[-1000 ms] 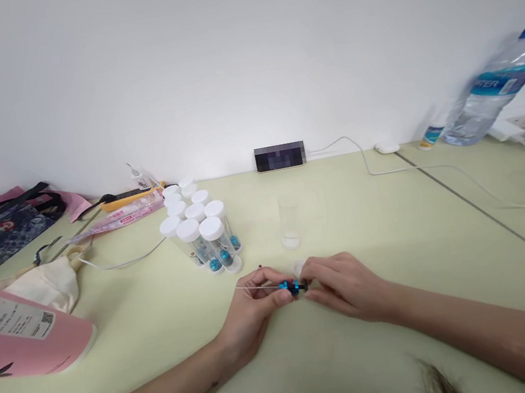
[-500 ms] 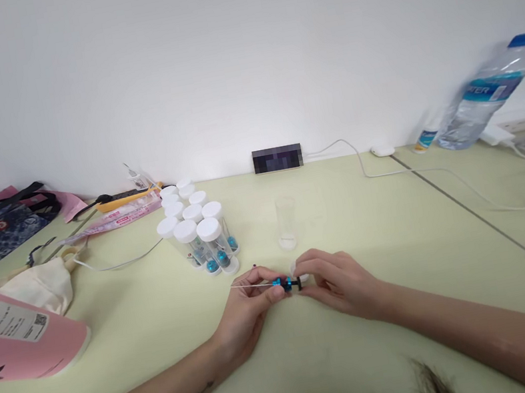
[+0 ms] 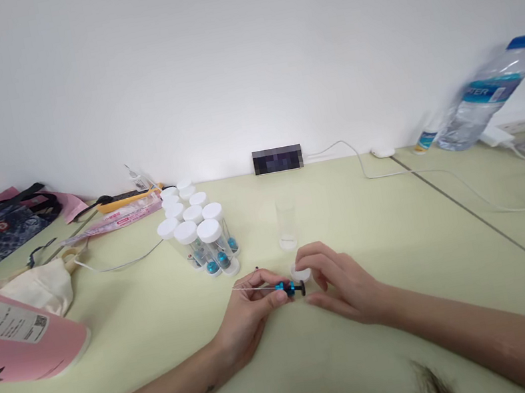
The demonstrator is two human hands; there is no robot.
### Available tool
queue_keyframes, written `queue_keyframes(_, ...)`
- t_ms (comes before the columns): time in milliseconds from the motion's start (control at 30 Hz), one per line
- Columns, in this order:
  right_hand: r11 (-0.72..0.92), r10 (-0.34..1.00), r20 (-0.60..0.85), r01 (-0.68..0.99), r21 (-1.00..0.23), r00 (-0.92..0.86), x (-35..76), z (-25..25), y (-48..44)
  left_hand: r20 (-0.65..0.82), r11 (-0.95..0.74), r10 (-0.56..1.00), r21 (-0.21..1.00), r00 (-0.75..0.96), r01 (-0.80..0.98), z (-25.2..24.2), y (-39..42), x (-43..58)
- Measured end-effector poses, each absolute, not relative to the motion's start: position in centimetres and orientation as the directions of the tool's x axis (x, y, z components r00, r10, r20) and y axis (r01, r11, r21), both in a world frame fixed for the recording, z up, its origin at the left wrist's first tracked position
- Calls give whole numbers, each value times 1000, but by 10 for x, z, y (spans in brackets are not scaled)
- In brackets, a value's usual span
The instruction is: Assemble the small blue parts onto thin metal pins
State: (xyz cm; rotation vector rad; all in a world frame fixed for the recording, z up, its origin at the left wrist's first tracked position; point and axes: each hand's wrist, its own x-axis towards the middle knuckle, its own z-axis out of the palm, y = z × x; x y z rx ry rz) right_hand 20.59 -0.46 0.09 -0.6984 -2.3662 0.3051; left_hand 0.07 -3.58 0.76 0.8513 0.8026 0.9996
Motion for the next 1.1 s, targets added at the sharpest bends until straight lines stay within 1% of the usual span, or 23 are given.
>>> queue_keyframes(100,841,539,436,427,-334,-721,206,3,-4,-168,296,925,880,341,-371,6,-36,0)
queue_keyframes(167,846,532,453,417,-334,-716,205,2,-4,-170,305,922,872,347,-383,5,-36,0)
queue_keyframes(300,844,533,547,354,-403,-646,204,-1,-4,-180,315,923,861,340,-400,5,-35,0)
queue_keyframes(367,851,522,553,350,-393,-649,203,-2,-4,-179,313,923,863,340,-397,5,-35,0)
queue_keyframes(500,862,507,535,385,-330,-676,203,-1,-5,-174,315,918,865,356,-391,5,-35,-1)
queue_keyframes(700,833,552,440,450,-321,-708,205,1,-5,-172,316,912,872,371,-373,5,-35,-1)
queue_keyframes(833,821,570,468,447,-355,-675,205,0,-6,-181,321,916,865,357,-386,4,-35,-1)
queue_keyframes(1000,836,549,469,452,-312,-692,204,-1,-5,-184,323,914,868,362,-376,4,-35,-1)
queue_keyframes(1100,832,554,461,449,-326,-693,205,1,-6,-181,322,914,869,363,-377,3,-35,-1)
